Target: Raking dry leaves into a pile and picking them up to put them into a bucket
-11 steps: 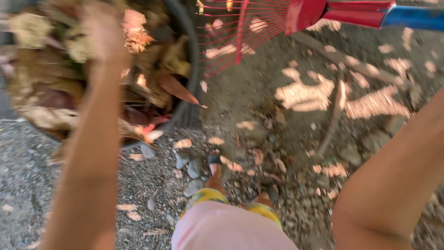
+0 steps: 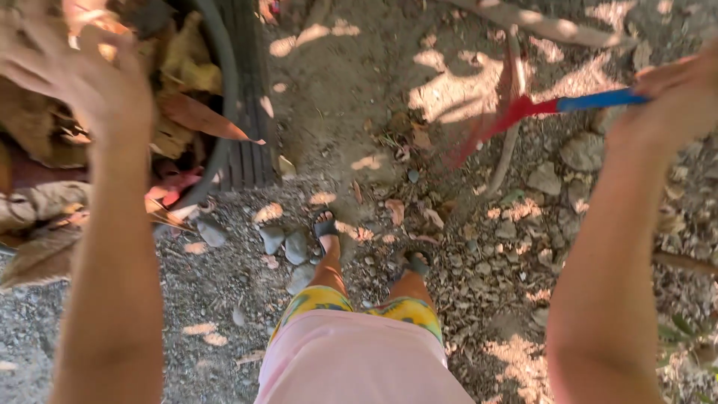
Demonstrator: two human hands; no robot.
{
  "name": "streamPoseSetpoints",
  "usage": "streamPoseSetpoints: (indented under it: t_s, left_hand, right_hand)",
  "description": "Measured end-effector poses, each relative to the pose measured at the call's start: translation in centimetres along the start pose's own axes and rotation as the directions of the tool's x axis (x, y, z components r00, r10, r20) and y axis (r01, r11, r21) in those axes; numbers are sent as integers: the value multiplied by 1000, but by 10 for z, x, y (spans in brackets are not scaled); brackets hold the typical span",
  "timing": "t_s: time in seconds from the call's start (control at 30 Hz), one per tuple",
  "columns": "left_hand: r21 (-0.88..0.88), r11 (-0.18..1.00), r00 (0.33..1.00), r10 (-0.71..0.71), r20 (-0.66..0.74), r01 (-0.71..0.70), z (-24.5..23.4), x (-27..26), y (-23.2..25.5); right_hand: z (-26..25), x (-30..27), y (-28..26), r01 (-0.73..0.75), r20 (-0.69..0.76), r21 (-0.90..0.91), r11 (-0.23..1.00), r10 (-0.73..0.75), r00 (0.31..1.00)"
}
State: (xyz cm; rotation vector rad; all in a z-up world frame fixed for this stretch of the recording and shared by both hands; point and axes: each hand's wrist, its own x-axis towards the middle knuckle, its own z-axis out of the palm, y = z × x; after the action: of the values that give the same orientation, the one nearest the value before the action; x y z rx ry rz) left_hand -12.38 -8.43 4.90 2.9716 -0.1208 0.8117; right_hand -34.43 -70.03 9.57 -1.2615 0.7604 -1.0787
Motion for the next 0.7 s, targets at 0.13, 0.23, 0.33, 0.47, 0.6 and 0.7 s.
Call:
streamPoseSetpoints:
  t_s: [0.13,0.23,0.33,0.47,0.6,0.7]
  left_hand:
    - [-127,989,997,75,14,-72,-15,-80,74]
    - [-271,960,975,-13,220,74,-11,-140,109]
    - [-385,920,959,36,280,77,-30,-186,152]
    - [-176,982,968,100,231,-60,24,-264,186]
    - [-204,978,833,71,548,51,39,-302,226]
    - [-267,953,721,84,688,143,35,-329,237]
  right_hand:
    - [-14,-71,3,-302,-102,-482,822,290,952]
    - [-67,-67,82,-391,-161,-656,646,386,908]
    - [-122,-77,144,-378,-111,-787,488,491,864]
    - [-189,-108,245,-61,55,-829,556,189,980]
    - [-225,-115,354,-148,64,-910,388,484,873]
    - [-201,-132,393,-194,56,-925,328,620,783]
